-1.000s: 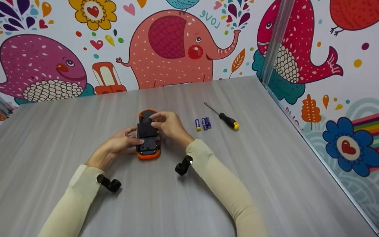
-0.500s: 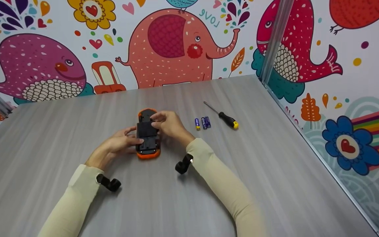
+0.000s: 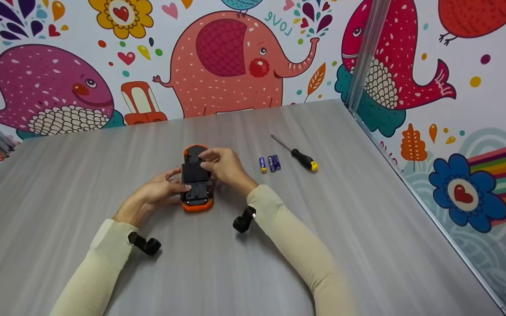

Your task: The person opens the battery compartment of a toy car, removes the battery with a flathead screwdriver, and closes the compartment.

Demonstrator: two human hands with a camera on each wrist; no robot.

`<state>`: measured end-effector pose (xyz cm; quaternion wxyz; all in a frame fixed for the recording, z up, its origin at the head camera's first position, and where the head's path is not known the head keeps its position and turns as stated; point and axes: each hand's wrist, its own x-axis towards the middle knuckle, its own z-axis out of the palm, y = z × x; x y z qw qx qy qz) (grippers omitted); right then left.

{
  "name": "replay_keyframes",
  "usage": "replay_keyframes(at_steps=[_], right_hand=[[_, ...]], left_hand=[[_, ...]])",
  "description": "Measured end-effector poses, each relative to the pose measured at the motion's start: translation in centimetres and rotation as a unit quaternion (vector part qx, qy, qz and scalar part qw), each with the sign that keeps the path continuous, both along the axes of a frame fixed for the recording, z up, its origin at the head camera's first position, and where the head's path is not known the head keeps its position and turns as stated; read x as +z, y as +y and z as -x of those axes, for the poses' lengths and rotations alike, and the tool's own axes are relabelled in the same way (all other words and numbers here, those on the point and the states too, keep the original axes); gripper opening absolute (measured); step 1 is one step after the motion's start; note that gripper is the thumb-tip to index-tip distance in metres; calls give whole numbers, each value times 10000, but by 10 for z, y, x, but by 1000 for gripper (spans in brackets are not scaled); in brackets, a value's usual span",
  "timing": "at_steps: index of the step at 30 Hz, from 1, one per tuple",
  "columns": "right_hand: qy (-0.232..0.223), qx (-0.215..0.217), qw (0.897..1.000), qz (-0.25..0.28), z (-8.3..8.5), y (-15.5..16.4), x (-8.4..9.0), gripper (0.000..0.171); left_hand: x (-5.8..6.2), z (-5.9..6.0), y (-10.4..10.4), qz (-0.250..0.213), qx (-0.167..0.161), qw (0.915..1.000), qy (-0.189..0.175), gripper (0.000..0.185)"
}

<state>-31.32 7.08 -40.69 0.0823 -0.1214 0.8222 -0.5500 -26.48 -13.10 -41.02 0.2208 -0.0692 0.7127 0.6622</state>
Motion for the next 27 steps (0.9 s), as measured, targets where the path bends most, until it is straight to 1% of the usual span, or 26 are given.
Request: replay_keyframes(at_steps=[3,10,23,27], right_hand=[[37,-14,10000,1,0,0,-1,24],[-93,-39,9999,-73,1,0,-1,23],[137,-95,9999,-38,0,-2,-2,21],[42,-134,9999,85,3,0,-3,19]], left_hand=[[-1,0,0,-35,-27,10000,14,84],[-1,0,0,-92,44,9999,-29,85],[-1,1,-1,-67,2,10000,-3,84],[-2,1,-1,-62,1,10000,12,84]])
